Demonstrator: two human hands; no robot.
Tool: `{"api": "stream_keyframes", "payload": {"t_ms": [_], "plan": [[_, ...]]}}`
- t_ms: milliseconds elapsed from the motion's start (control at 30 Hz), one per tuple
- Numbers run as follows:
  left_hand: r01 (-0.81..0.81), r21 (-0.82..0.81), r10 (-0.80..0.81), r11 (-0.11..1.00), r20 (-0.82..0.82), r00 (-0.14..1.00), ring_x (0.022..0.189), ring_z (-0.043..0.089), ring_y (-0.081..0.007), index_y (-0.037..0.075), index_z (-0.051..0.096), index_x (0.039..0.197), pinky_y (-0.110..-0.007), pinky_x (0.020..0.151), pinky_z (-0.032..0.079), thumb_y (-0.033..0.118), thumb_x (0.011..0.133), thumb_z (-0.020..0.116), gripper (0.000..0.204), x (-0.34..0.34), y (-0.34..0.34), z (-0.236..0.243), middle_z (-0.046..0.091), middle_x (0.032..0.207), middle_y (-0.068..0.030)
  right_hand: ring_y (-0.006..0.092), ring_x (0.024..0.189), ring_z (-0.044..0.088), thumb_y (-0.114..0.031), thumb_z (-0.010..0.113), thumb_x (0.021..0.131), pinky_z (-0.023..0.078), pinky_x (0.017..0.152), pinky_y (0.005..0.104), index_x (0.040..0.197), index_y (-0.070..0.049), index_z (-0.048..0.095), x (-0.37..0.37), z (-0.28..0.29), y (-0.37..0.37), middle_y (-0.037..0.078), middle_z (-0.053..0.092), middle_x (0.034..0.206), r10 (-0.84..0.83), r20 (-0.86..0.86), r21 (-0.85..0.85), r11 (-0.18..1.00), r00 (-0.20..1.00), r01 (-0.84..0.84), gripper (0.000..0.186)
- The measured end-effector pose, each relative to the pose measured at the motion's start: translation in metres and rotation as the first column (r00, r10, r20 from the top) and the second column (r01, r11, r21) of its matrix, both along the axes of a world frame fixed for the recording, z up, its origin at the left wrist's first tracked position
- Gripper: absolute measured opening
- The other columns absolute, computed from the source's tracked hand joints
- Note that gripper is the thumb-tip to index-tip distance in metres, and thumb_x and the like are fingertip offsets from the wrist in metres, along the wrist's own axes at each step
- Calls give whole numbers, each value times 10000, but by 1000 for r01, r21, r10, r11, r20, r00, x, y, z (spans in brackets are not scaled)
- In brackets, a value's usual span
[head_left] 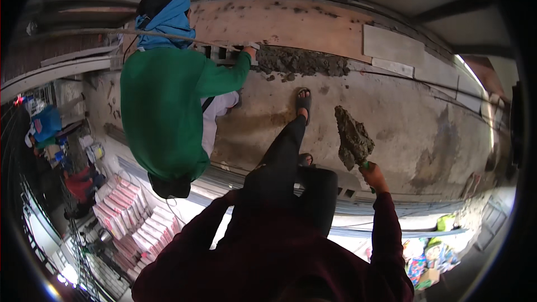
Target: The person scoops wet cement from a pile on the floor using a trowel and applies it to the gaps between hollow concrete blocks on a low wall. They repeatedly smooth the mortar and adjust the blocks to ensure alignment.
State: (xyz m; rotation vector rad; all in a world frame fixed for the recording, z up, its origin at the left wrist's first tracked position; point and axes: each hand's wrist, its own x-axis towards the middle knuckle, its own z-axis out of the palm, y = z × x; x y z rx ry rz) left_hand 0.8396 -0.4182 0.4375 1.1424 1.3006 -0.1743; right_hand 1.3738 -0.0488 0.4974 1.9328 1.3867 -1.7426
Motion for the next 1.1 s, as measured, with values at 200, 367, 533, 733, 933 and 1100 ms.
{"api": "stream_keyframes", "payload": {"t_ms": [200, 367, 533, 733, 933, 1100], "plan": [[-227, -30, 224, 973, -73, 972, 993, 615, -319, 43, 593, 1111, -394, 859, 493, 275, 807, 677, 391, 40, 171, 27, 619, 1101, -169, 356, 823, 651, -196, 635, 801, 485, 714, 407, 956, 27, 626, -1, -49, 111, 240, 654, 841, 239, -73, 79, 969, 968, -233, 272], [-459, -31, 430, 888, -298, 852, 954, 633, -329, 65, 633, 1035, -402, 815, 510, 273, 834, 643, 290, 61, 161, 21, 657, 1002, -144, 331, 762, 640, -192, 640, 788, 480, 701, 397, 950, 34, 625, -13, -120, 176, 225, 652, 803, 387, -61, 106, 919, 920, -380, 278], [-686, 16, 632, 728, -403, 662, 879, 651, -280, 52, 629, 963, -365, 757, 516, 212, 880, 604, 182, 106, 195, 21, 663, 937, -124, 316, 714, 621, -205, 651, 774, 470, 667, 405, 946, 34, 624, -15, -196, 208, 215, 632, 756, 405, -135, 82, 914, 904, -397, 296], [-721, 27, 694, 693, -296, 656, 1111, 544, -313, 20, 516, 1230, -365, 917, 456, 310, 863, 654, 488, 200, 261, -18, 527, 1241, -191, 411, 779, 614, -224, 643, 770, 471, 683, 441, 899, 33, 613, -7, -249, 235, 251, 626, 789, 516, -99, 64, 856, 851, -512, 289], [-400, 112, 414, 910, -321, 852, 1213, 457, -382, 28, 444, 1322, -421, 1015, 393, 372, 826, 669, 644, 255, 291, -59, 462, 1318, -244, 412, 818, 616, -210, 642, 785, 468, 705, 455, 930, 28, 619, 25, -284, 244, 254, 634, 831, 627, -77, 99, 778, 775, -620, 280], [-322, -102, 256, 941, -406, 877, 1288, 334, -428, 123, 428, 1347, -605, 968, 380, 396, 767, 675, 687, 260, 298, -54, 316, 1438, -180, 444, 828, 598, -219, 639, 779, 465, 700, 478, 870, 31, 610, 31, -273, 255, 262, 627, 823, 668, -66, 68, 744, 741, -665, 268]]}}
